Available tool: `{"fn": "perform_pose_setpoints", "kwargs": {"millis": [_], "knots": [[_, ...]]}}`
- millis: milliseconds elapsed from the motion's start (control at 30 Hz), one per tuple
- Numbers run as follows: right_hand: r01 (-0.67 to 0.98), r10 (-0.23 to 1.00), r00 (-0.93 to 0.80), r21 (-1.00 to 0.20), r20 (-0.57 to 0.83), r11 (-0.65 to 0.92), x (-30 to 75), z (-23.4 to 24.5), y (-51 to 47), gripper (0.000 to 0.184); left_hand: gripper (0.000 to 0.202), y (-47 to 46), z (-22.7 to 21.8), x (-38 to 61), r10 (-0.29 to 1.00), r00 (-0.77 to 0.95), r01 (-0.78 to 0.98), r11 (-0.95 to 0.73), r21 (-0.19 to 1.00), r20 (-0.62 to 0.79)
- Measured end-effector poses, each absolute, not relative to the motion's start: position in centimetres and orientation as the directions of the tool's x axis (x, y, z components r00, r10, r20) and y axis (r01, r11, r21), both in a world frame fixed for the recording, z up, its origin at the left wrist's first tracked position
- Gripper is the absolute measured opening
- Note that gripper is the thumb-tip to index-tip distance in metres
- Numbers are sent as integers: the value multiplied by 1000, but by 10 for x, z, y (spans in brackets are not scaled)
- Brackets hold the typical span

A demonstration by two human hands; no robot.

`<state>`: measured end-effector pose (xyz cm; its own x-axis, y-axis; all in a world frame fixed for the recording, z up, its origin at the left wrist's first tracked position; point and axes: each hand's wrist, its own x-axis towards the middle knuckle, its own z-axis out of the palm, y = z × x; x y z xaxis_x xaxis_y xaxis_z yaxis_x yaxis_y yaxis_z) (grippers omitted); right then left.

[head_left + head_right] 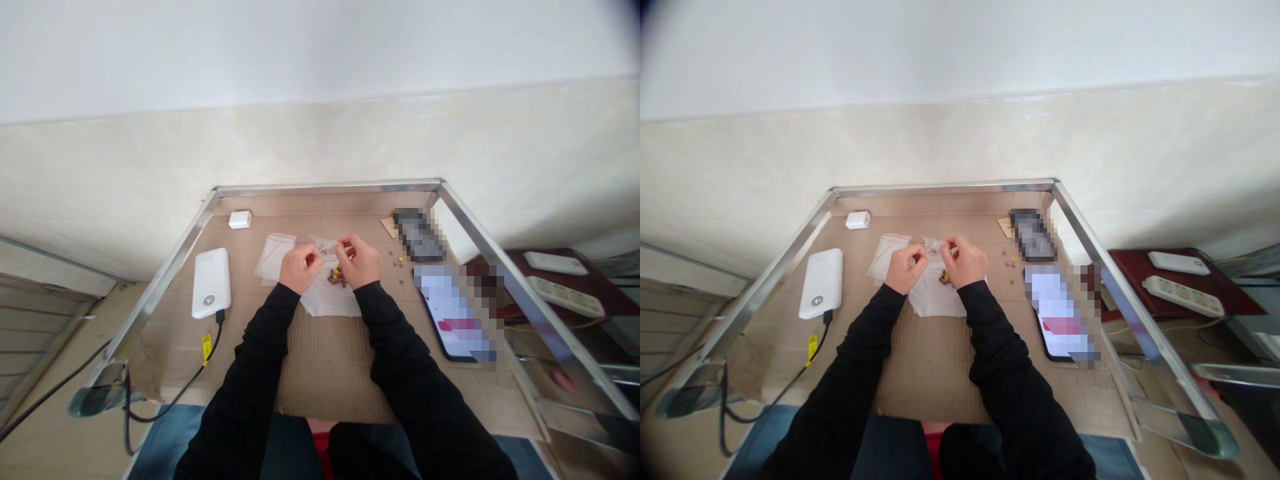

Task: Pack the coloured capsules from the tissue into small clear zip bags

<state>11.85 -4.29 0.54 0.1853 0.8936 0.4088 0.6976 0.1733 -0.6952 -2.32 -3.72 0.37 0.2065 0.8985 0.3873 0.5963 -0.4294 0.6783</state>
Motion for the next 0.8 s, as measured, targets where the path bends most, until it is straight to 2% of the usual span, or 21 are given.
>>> {"fn": "perform_pose_setpoints", "kwargs": {"millis": [133,300,433,600,700,800], "knots": [[594,898,149,-763,415,254,121,5,-42,14,13,-37,4,-22,904,198,541,-423,727,379],[146,944,134,-948,301,281,123,6,-37,14,15,-33,3,-24,916,28,448,-370,814,400],[-136,971,123,-966,205,221,128,10,-33,17,30,-27,-3,-27,937,-94,387,-278,879,337],[-233,992,7,-965,126,124,135,9,-29,16,39,-24,-9,-27,984,29,231,-178,956,176],[-282,993,-53,-956,101,82,135,7,-27,16,39,-23,-9,-25,988,101,139,-134,981,120],[-291,996,-42,-955,74,59,135,5,-26,18,36,-22,-8,-25,987,130,35,-97,995,91]]}}
